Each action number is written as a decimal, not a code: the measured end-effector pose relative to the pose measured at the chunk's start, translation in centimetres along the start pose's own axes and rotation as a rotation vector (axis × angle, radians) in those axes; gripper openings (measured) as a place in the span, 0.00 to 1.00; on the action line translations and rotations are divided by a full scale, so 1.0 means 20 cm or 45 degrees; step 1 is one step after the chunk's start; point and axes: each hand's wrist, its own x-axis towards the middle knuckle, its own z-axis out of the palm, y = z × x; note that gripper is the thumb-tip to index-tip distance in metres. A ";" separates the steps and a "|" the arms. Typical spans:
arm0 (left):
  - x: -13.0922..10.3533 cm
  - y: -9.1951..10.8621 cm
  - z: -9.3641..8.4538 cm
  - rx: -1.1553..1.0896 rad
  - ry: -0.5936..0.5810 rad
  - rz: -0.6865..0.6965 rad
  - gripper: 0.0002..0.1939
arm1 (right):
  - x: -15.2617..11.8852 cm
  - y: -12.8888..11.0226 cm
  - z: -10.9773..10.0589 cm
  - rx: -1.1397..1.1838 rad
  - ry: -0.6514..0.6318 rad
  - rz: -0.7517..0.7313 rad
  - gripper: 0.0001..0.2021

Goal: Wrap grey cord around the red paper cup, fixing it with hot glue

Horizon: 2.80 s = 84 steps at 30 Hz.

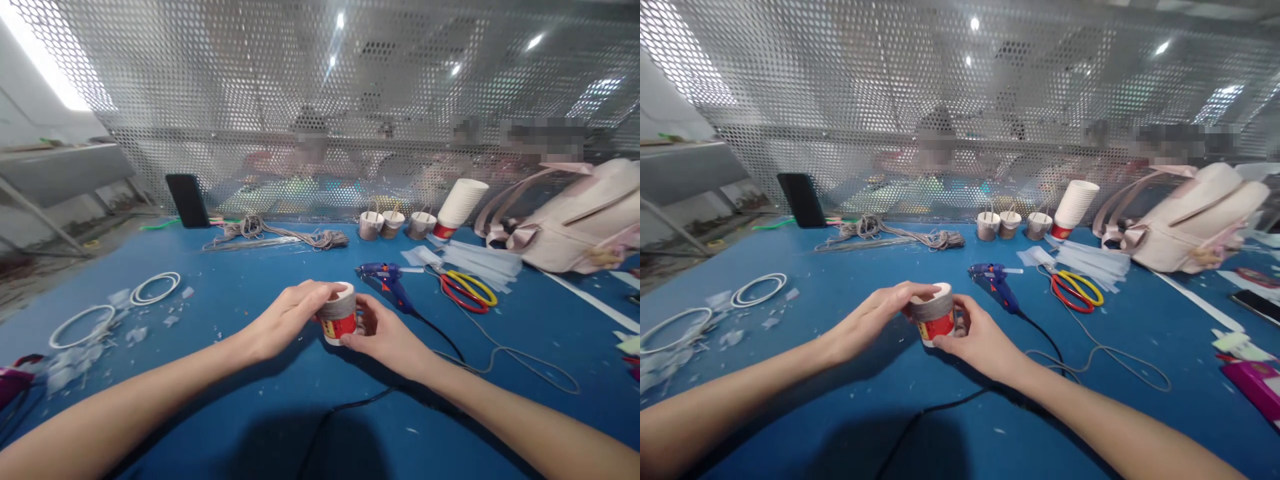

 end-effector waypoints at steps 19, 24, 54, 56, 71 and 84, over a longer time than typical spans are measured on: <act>0.05 -0.04 -0.04 0.103 0.415 0.107 0.18 | 0.03 0.06 -0.03 0.306 0.048 0.029 0.26; 0.06 -0.08 -0.01 0.291 0.361 0.191 0.15 | 0.03 0.08 -0.02 0.242 0.071 -0.004 0.25; 0.00 -0.08 0.15 0.492 0.300 0.112 0.05 | -0.04 0.06 0.01 -1.135 0.321 -0.542 0.22; 0.01 -0.09 0.14 0.467 0.304 0.122 0.05 | -0.04 0.06 -0.01 -1.132 0.353 -0.587 0.19; 0.00 -0.14 0.16 0.669 0.286 0.410 0.05 | -0.03 0.06 -0.03 -1.135 0.408 -0.807 0.08; 0.00 -0.15 0.17 0.783 0.301 0.441 0.04 | -0.04 0.04 -0.02 -0.590 0.392 -0.469 0.01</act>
